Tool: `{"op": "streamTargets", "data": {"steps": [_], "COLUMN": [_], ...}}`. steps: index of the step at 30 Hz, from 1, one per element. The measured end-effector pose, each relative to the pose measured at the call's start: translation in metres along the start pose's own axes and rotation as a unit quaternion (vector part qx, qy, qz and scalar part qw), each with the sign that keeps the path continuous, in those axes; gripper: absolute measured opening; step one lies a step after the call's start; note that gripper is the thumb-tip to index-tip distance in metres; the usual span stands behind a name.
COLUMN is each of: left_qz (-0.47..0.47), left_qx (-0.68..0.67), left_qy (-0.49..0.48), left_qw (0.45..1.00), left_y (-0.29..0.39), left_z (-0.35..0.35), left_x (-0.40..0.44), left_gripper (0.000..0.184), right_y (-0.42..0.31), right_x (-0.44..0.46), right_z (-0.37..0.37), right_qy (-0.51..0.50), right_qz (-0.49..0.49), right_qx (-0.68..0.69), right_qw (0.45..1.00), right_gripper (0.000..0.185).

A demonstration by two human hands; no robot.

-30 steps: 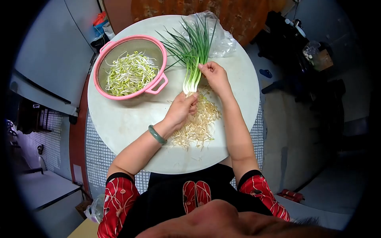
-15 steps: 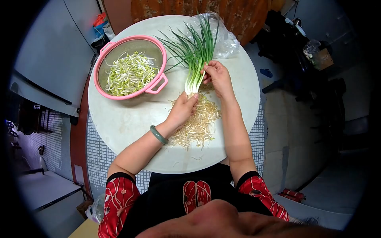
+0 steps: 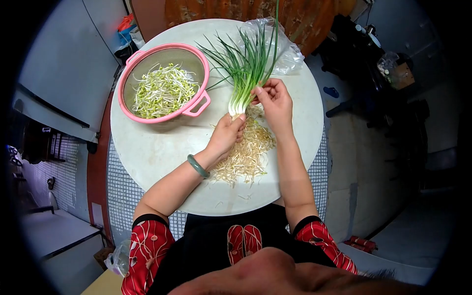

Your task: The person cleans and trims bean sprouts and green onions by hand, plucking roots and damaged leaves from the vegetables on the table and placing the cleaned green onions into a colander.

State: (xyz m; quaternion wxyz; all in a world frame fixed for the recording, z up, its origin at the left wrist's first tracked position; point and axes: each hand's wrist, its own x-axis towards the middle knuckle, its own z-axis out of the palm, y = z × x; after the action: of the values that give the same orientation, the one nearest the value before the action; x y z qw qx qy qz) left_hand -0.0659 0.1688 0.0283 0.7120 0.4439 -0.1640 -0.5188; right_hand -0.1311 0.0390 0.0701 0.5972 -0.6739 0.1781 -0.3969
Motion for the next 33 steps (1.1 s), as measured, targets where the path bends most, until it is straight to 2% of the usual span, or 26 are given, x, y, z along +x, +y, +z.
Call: {"op": "streamTargets", "data": {"steps": [4,5,9,11,12,14,15,18,21,23,27,30,33], "left_qz": [0.009,0.011,0.01,-0.015,-0.028,-0.02,-0.017,0.006,0.005,-0.011,-0.017,0.005,0.026], "left_qx": [-0.012,-0.01,-0.015,-0.038,-0.05,-0.046,-0.045,-0.024,-0.005,-0.044,-0.069,-0.062,-0.045], "left_qy": [0.003,0.006,0.038,-0.004,-0.026,-0.003,0.008,0.025,0.063,0.042,0.014,-0.022,-0.023], "left_qw": [1.0,1.0,0.999,0.999,0.998,0.999,0.999,0.999,0.998,0.998,0.997,0.998,0.998], "left_y": [0.0,-0.001,-0.005,-0.011,-0.006,-0.003,0.002,0.009,0.005,0.004,0.006,0.0,0.0], "left_z": [-0.001,-0.002,-0.002,-0.017,-0.018,-0.011,-0.005,0.002,-0.005,-0.017,-0.007,-0.009,-0.006], "left_x": [0.0,0.001,0.002,0.01,0.009,0.005,0.002,-0.001,0.004,0.01,0.005,0.006,0.005], "left_gripper": [0.014,0.014,0.015,0.014,0.014,0.015,0.015,0.013,0.012,0.012,0.011,0.014,0.013], "right_y": [-0.014,-0.011,-0.016,-0.013,-0.014,-0.017,-0.013,-0.007,-0.011,-0.026,-0.031,0.022,0.031], "right_x": [-0.029,-0.031,-0.041,-0.044,-0.043,-0.041,-0.035,-0.038,-0.041,-0.038,-0.005,0.019,0.016], "right_z": [0.004,0.004,0.006,0.009,0.01,0.012,0.01,0.01,0.016,0.016,0.004,-0.018,-0.012], "right_qy": [-0.005,-0.009,-0.027,-0.043,-0.011,0.055,0.057,0.048,0.057,0.049,0.051,0.043,0.006], "right_qz": [-0.15,-0.197,-0.249,-0.272,-0.204,-0.063,-0.076,-0.133,-0.234,-0.279,-0.036,0.172,0.25], "right_qx": [-0.186,-0.178,-0.226,-0.225,-0.181,-0.089,0.035,-0.002,0.022,0.034,0.127,0.272,0.194], "right_qw": [0.971,0.964,0.941,0.935,0.962,0.992,0.995,0.99,0.97,0.958,0.99,0.946,0.949], "right_gripper": [0.018,0.017,0.019,0.018,0.018,0.018,0.017,0.016,0.018,0.019,0.017,0.014,0.013]}}
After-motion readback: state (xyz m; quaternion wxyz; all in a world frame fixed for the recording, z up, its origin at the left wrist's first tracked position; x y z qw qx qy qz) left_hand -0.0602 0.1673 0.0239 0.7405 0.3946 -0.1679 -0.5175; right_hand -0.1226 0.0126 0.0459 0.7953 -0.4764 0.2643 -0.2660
